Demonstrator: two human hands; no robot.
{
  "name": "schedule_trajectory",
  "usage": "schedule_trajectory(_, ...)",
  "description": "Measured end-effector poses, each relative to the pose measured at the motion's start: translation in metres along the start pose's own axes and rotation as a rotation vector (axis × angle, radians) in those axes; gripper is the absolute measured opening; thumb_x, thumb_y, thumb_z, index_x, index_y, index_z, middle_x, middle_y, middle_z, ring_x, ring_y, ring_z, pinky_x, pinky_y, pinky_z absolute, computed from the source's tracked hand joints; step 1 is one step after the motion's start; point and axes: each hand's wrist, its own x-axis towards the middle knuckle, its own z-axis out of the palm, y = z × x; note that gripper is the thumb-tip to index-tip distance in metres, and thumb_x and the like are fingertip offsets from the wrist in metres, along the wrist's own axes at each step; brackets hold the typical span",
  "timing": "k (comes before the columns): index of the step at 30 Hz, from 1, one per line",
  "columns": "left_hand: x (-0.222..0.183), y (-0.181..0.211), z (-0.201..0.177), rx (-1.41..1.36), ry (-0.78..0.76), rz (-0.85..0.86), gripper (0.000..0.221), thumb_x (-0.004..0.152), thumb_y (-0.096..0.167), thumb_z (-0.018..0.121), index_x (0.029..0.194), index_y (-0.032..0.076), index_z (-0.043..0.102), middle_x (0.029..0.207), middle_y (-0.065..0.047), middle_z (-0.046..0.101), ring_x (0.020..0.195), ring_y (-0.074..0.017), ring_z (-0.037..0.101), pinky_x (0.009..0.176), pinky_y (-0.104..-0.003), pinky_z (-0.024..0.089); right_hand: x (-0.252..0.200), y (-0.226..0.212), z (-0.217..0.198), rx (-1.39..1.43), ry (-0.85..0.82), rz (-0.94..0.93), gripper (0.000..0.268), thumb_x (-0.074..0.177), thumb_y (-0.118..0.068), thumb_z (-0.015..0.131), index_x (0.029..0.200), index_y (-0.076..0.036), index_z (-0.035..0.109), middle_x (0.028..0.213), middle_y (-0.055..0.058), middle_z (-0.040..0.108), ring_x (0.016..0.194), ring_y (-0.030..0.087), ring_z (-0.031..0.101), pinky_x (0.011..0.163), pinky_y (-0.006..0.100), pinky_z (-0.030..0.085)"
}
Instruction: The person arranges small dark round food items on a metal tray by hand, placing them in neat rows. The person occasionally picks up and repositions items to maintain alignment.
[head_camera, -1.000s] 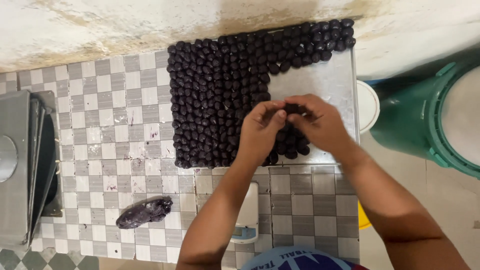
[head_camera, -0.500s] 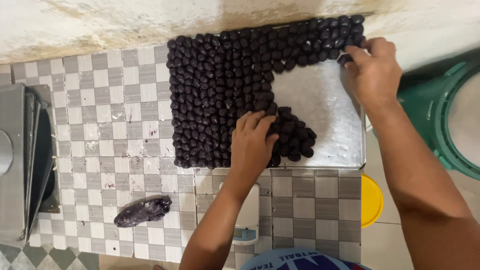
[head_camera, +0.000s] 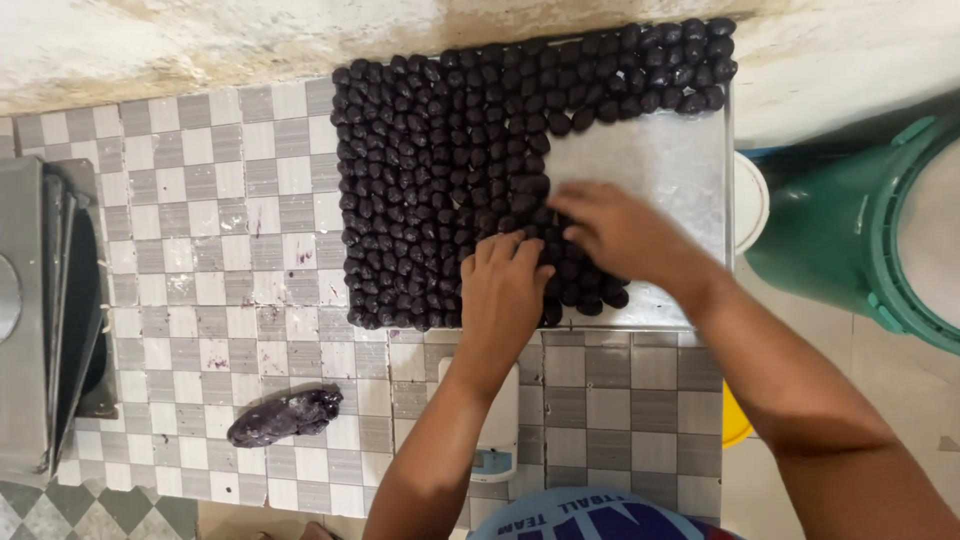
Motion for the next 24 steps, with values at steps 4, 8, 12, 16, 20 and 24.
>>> schedule_trajectory(4,0.004,-0.011,0.001,0.028,0.081,-0.033,0.027,0.082,0.034,0.061,0.102,0.015,0.064,0.104,-0.009,0.06,0.101,-0.0312,0.055,0.078,-0.046,0.044,0.009,0.027,0.026,0.0,0.021,-0.006,0.035,0.091,-0.019,0.05,0.125,-0.017,0.056,0.119,0.009,0.059,0.109,0.033,0.054,0.089,0.043,0.046)
schedule_trajectory(8,0.012,-0.02,0.0,0.112,0.142,-0.09,0.032,0.08,0.027,0.066,0.109,0.015,0.061,0.106,-0.009,0.06,0.097,-0.0296,0.058,0.07,-0.041,0.048,0.037,0.02,0.026,-0.323,0.118,-0.19,0.038,0.089,-0.015,0.049,0.125,-0.023,0.054,0.127,0.006,0.052,0.115,0.034,0.05,0.087,0.046,0.045)
schedule_trajectory(12,0.012,-0.02,0.002,0.12,0.106,-0.068,0.035,0.079,0.017,0.07,0.112,0.012,0.06,0.112,-0.012,0.058,0.1,-0.0311,0.058,0.072,-0.041,0.05,0.056,0.04,0.044,-0.639,0.013,-0.467,0.028,0.088,-0.018,0.047,0.109,-0.027,0.062,0.128,-0.005,0.054,0.119,0.026,0.049,0.088,0.041,0.045)
schedule_trajectory(16,0.011,-0.027,0.003,0.105,0.1,-0.061,0.036,0.081,0.018,0.067,0.116,0.015,0.058,0.11,-0.009,0.057,0.1,-0.0283,0.057,0.071,-0.039,0.049,0.051,0.041,0.035,-0.664,0.053,-0.469,0.018,0.092,-0.017,0.046,0.1,-0.023,0.061,0.105,-0.003,0.058,0.099,0.022,0.055,0.076,0.033,0.048)
schedule_trajectory(20,0.012,-0.024,-0.001,0.042,0.119,-0.075,0.038,0.081,0.019,0.067,0.117,0.011,0.056,0.115,-0.013,0.053,0.104,-0.0326,0.053,0.073,-0.042,0.049,0.049,0.046,0.032,-0.615,0.153,-0.363,0.007,0.092,-0.016,0.048,0.095,-0.02,0.054,0.092,-0.003,0.05,0.084,0.018,0.055,0.066,0.029,0.048)
schedule_trajectory(24,0.013,-0.026,0.005,-0.018,0.064,-0.091,0.033,0.084,0.02,0.065,0.114,0.011,0.055,0.118,-0.015,0.053,0.108,-0.0334,0.053,0.076,-0.044,0.049,0.049,0.056,0.038,-0.435,0.164,-0.348,0.003,0.092,-0.017,0.053,0.095,-0.017,0.054,0.087,-0.002,0.05,0.085,0.019,0.055,0.065,0.029,0.049)
